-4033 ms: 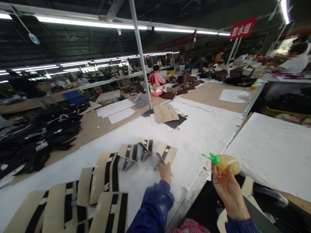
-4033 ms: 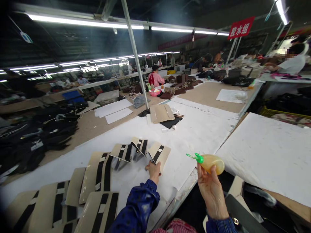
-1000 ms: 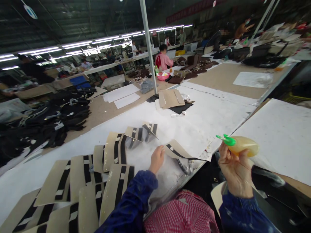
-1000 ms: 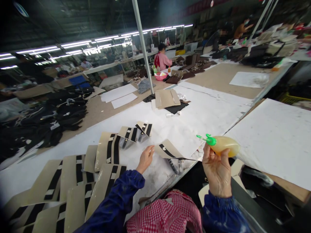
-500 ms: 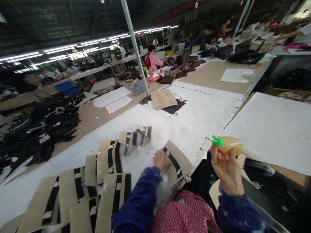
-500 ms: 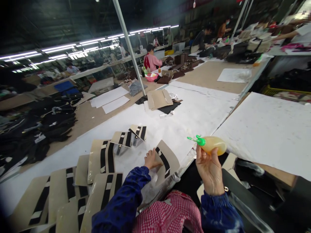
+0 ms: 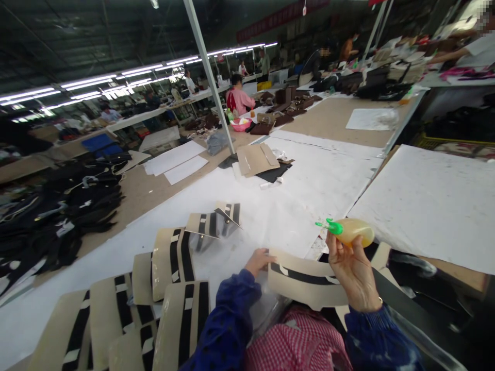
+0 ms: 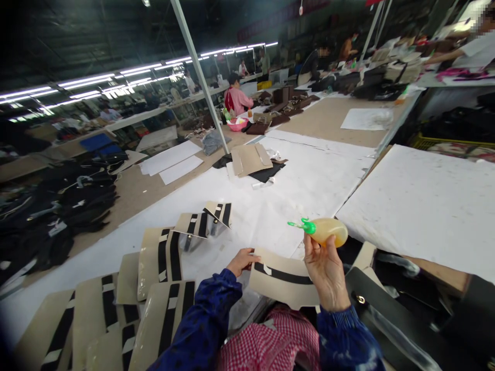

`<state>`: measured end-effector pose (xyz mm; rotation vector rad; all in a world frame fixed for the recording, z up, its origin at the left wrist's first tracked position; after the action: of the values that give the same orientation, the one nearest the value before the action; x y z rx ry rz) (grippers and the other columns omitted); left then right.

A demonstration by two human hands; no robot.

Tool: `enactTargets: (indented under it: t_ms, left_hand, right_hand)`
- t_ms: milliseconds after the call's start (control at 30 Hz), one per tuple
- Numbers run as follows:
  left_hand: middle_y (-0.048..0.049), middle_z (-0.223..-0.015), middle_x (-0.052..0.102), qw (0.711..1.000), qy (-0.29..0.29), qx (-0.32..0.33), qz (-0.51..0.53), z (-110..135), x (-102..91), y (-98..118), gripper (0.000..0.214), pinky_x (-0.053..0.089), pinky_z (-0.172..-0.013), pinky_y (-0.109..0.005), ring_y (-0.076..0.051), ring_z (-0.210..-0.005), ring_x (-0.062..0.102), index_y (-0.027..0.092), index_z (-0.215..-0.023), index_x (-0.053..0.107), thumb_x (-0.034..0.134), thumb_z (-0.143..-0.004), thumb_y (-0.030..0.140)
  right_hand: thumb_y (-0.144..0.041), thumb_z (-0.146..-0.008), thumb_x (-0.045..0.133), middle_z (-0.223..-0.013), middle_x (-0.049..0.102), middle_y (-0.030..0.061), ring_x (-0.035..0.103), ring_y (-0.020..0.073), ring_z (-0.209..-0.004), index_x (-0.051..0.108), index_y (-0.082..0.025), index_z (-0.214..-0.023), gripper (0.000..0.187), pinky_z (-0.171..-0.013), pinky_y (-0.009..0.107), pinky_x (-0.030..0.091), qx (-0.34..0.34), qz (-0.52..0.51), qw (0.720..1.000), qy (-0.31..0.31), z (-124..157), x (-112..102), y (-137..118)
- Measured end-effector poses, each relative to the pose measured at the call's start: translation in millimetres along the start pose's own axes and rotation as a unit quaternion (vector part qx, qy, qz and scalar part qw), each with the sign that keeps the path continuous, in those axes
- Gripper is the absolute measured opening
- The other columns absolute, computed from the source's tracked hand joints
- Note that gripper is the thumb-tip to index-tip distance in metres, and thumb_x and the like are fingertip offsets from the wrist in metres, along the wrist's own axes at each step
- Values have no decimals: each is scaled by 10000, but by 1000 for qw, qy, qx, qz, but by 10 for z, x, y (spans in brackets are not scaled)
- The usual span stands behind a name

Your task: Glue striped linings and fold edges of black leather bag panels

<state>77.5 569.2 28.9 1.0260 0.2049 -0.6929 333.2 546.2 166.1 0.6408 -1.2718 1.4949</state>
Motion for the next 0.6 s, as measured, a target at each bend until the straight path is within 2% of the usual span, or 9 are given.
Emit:
enactTargets:
  t_ms: [67,133,267,367,467,533,600]
  left_hand:
    - [-64,-1048,673,999,-34,-6,37,93,139,-62,279,589,-720,-342,-168,-839,669,143,-1143,625,611,-948,342]
    - [-59,-1026,673,997,-32,-12,67,168,250,-82,269,586,-698,-328,-160,-815,665,140,-1126,628,609,-950,342]
    - [-63,-1050,668,993,54,-3,109,279,305,31,275,580,-741,-355,-178,-860,664,140,-1117,630,606,-949,356]
    - [-62,-1051,667,982,134,37,126,423,185,221,241,560,-808,-385,-189,-912,651,147,-1055,645,599,-950,359]
    - [-37,-937,659,968,192,79,144,681,-22,368,262,535,-792,-371,-175,-848,635,147,-957,644,563,-964,395]
    - [-19,-857,629,956,232,95,155,905,-216,361,314,513,-761,-354,-166,-786,611,153,-922,626,506,-982,437]
    - [-14,-831,600,941,279,97,164,1136,-443,244,350,491,-762,-353,-165,-773,586,165,-920,604,441,-999,464]
  right_hand:
    - [-385,-811,767,-1089,738,68,705,156,-1044,644,-172,-1194,456,-908,246,576,6,7,1000,-1,-24,-22,64]
    - [-368,-798,782,-1103,734,70,709,153,-1030,642,-170,-1195,465,-904,245,577,12,14,1000,-3,-51,-51,154]
    - [-350,-744,829,-1118,732,52,708,148,-1029,631,-182,-1208,532,-905,243,572,17,23,1000,-4,-91,-139,304]
    - [-372,-701,857,-1108,734,60,713,161,-1018,629,-166,-1217,600,-868,229,584,20,25,999,-1,-100,-186,315]
    - [-370,-697,860,-1098,737,46,724,162,-981,636,-172,-1221,603,-840,233,599,16,21,1000,12,-90,-176,245]
    - [-371,-732,835,-1112,734,39,727,160,-969,641,-180,-1221,560,-836,246,605,10,17,999,25,-74,-150,200]
    - [-379,-764,808,-1115,734,40,727,160,-971,648,-182,-1213,515,-831,244,607,10,16,999,30,-60,-115,199]
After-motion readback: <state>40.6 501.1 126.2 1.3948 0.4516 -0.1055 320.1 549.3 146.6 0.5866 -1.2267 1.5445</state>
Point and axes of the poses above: each hand's wrist, its own z-axis away from the middle knuckle, its own x-axis out of the palm, y = z × x, the point moved 9 cm from there along -z, towards the middle knuckle
